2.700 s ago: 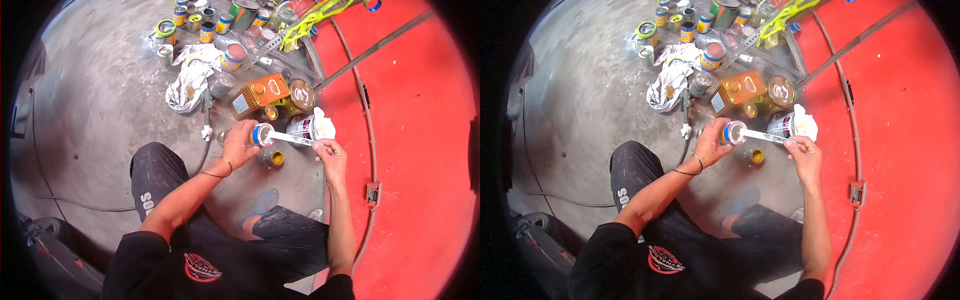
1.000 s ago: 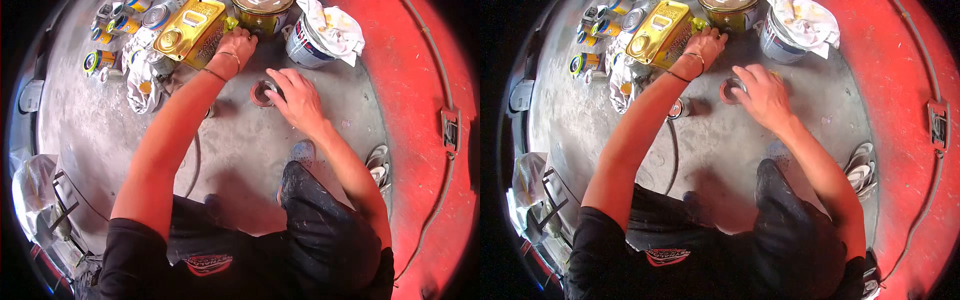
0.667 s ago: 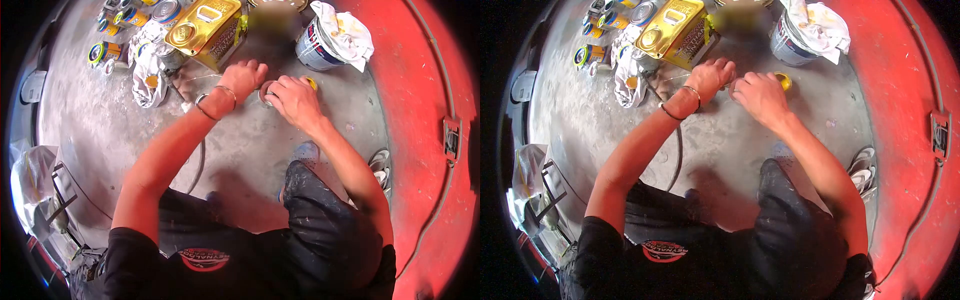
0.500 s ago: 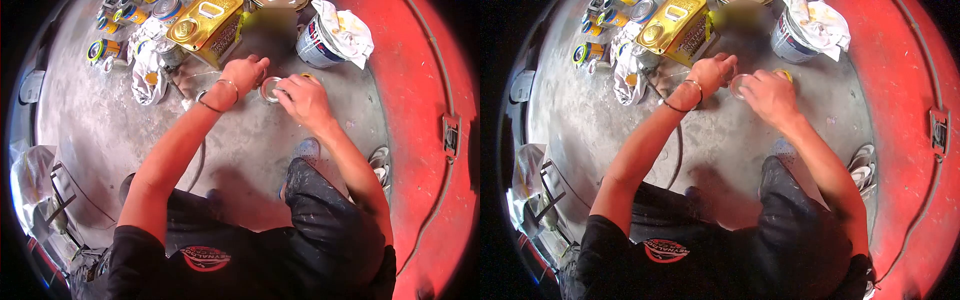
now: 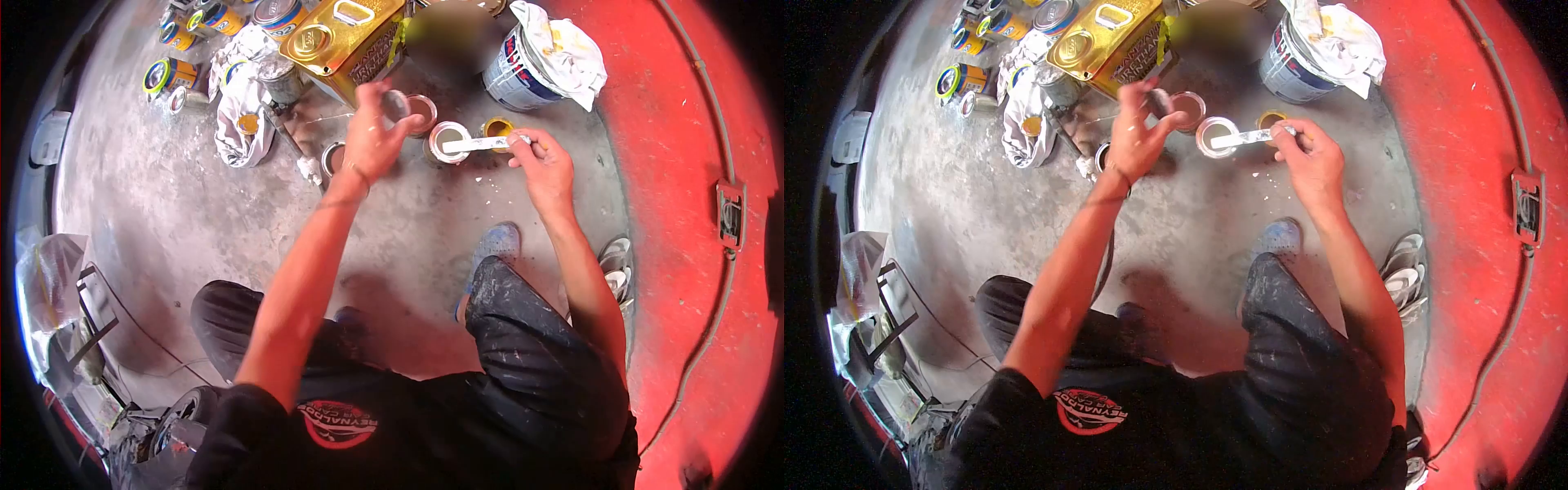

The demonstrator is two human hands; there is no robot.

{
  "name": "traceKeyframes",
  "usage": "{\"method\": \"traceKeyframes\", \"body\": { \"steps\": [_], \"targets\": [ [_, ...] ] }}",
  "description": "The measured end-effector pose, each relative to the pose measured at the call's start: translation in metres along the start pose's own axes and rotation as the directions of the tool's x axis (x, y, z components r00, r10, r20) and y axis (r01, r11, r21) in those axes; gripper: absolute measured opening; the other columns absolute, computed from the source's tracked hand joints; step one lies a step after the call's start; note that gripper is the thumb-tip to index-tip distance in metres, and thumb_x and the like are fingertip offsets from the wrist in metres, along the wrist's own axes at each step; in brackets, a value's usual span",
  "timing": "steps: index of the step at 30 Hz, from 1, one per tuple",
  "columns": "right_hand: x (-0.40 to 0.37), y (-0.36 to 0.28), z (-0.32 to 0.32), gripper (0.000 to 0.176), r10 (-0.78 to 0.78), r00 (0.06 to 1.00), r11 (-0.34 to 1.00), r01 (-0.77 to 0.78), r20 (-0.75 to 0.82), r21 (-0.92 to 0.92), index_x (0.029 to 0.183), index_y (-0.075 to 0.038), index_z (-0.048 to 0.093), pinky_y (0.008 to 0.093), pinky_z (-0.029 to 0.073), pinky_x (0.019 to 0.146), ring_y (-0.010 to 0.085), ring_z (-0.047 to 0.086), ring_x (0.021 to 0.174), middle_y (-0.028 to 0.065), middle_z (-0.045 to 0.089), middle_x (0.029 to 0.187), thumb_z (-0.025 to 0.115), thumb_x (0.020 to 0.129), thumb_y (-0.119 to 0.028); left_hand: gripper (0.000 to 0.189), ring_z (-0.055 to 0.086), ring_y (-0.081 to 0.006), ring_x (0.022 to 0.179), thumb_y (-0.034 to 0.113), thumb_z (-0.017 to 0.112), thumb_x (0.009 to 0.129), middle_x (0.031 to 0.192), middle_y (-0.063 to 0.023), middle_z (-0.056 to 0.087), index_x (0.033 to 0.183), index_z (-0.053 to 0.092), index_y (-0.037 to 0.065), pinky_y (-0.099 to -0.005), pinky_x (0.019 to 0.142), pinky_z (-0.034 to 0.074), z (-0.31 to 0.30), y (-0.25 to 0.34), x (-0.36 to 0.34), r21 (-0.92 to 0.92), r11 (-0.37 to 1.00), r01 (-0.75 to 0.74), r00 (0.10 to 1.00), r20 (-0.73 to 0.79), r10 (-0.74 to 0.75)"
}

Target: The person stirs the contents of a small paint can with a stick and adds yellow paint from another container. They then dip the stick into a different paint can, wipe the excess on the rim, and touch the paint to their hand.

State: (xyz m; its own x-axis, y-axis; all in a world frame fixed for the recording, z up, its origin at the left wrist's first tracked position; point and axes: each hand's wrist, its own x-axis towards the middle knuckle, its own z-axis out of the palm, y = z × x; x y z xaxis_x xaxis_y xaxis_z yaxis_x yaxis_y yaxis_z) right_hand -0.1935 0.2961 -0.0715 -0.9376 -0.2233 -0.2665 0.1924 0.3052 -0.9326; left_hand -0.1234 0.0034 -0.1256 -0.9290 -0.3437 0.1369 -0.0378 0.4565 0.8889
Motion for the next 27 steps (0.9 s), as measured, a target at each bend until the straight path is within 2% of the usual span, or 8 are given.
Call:
{"method": "traceKeyframes", "body": {
  "steps": [4,6,8,12,15,17,23,27],
  "targets": [
    [-0.005,0.004,-0.007,0.032,0.102,0.995,0.993,-0.101,-0.007,0.061,0.127,0.001,0.075,0.0257,0.055,0.082,0.0109,0.068,0.082,0.0070,0.078,0.103,0.078,0.107,-0.023,0.042,0.070,-0.0306,0.126,0.025,0.074,0.111,0.145,-0.0157,0.066,0.142,0.054,0.004,-0.0462,0.113,0.056,-0.003,-0.010,-0.095,-0.409,0.815,0.411,0.912,0.191,-0.364],
    [-0.004,0.012,-0.005,0.031,0.095,0.995,0.992,-0.094,-0.015,0.082,0.125,0.001,0.076,0.0253,0.053,0.078,0.0100,0.070,0.082,0.0056,0.080,0.102,0.079,0.106,-0.022,0.048,0.071,-0.0380,0.131,0.040,0.060,0.117,0.141,-0.0181,0.070,0.147,0.057,0.002,-0.0509,0.116,0.055,0.001,0.005,-0.139,-0.650,0.129,0.749,0.611,0.601,-0.515],
    [-0.004,0.013,0.000,0.030,0.097,0.995,0.992,-0.096,-0.012,0.082,0.124,0.001,0.076,0.0250,0.052,0.075,0.0092,0.070,0.081,0.0046,0.080,0.101,0.080,0.105,-0.022,0.061,0.073,-0.0381,0.128,0.053,0.055,0.117,0.143,-0.0198,0.071,0.150,0.058,0.002,-0.0536,0.113,0.057,0.014,-0.017,-0.169,-0.571,-0.078,0.817,0.492,0.762,-0.420],
    [-0.015,0.010,-0.005,0.032,0.132,0.991,0.991,-0.132,0.000,0.008,0.125,0.001,0.075,0.0258,0.054,0.080,0.0106,0.070,0.087,0.0062,0.079,0.106,0.079,0.106,-0.023,0.077,0.078,-0.0387,0.113,0.070,0.057,0.109,0.135,-0.0218,0.076,0.145,0.065,0.002,-0.0556,0.098,0.062,0.014,-0.034,-0.163,0.039,0.301,0.953,0.223,0.582,-0.782],
    [-0.019,0.014,-0.006,0.033,0.105,0.994,0.994,-0.105,-0.013,0.014,0.126,0.002,0.075,0.0254,0.054,0.082,0.0111,0.069,0.090,0.0060,0.079,0.107,0.080,0.106,-0.024,0.071,0.079,-0.0400,0.107,0.062,0.069,0.104,0.128,-0.0238,0.077,0.143,0.065,0.002,-0.0531,0.094,0.061,0.007,-0.004,-0.133,0.621,0.680,0.389,0.711,0.268,-0.651],
    [-0.021,0.013,-0.010,0.033,0.100,0.995,0.995,-0.100,-0.017,0.009,0.127,0.001,0.076,0.0249,0.054,0.082,0.0107,0.069,0.090,0.0052,0.078,0.107,0.080,0.106,-0.024,0.066,0.077,-0.0426,0.109,0.039,0.084,0.095,0.131,-0.0241,0.075,0.145,0.061,0.003,-0.0511,0.093,0.061,0.025,-0.022,-0.120,0.378,0.883,0.278,0.943,0.070,-0.327],
    [-0.030,0.019,-0.025,0.035,0.134,0.991,0.991,-0.134,-0.031,-0.002,0.131,0.000,0.079,0.0260,0.054,0.078,0.0084,0.067,0.083,0.0023,0.077,0.101,0.080,0.106,-0.025,0.079,0.076,-0.0431,0.113,0.024,0.095,0.079,0.134,-0.0225,0.074,0.146,0.058,0.002,-0.0488,0.098,0.059,0.072,-0.072,-0.026,0.225,0.974,0.008,0.960,-0.273,0.055],
    [-0.040,0.041,-0.043,0.036,0.233,0.973,0.961,-0.229,-0.005,0.154,0.135,0.000,0.076,0.0281,0.057,0.083,0.0091,0.067,0.090,0.0033,0.076,0.107,0.077,0.108,-0.024,0.079,0.064,-0.0443,0.133,0.014,0.091,0.074,0.144,-0.0216,0.069,0.147,0.059,0.007,-0.0487,0.111,0.052,0.047,-0.057,-0.007,0.126,0.969,0.211,0.973,0.065,-0.220]
  ]
}}
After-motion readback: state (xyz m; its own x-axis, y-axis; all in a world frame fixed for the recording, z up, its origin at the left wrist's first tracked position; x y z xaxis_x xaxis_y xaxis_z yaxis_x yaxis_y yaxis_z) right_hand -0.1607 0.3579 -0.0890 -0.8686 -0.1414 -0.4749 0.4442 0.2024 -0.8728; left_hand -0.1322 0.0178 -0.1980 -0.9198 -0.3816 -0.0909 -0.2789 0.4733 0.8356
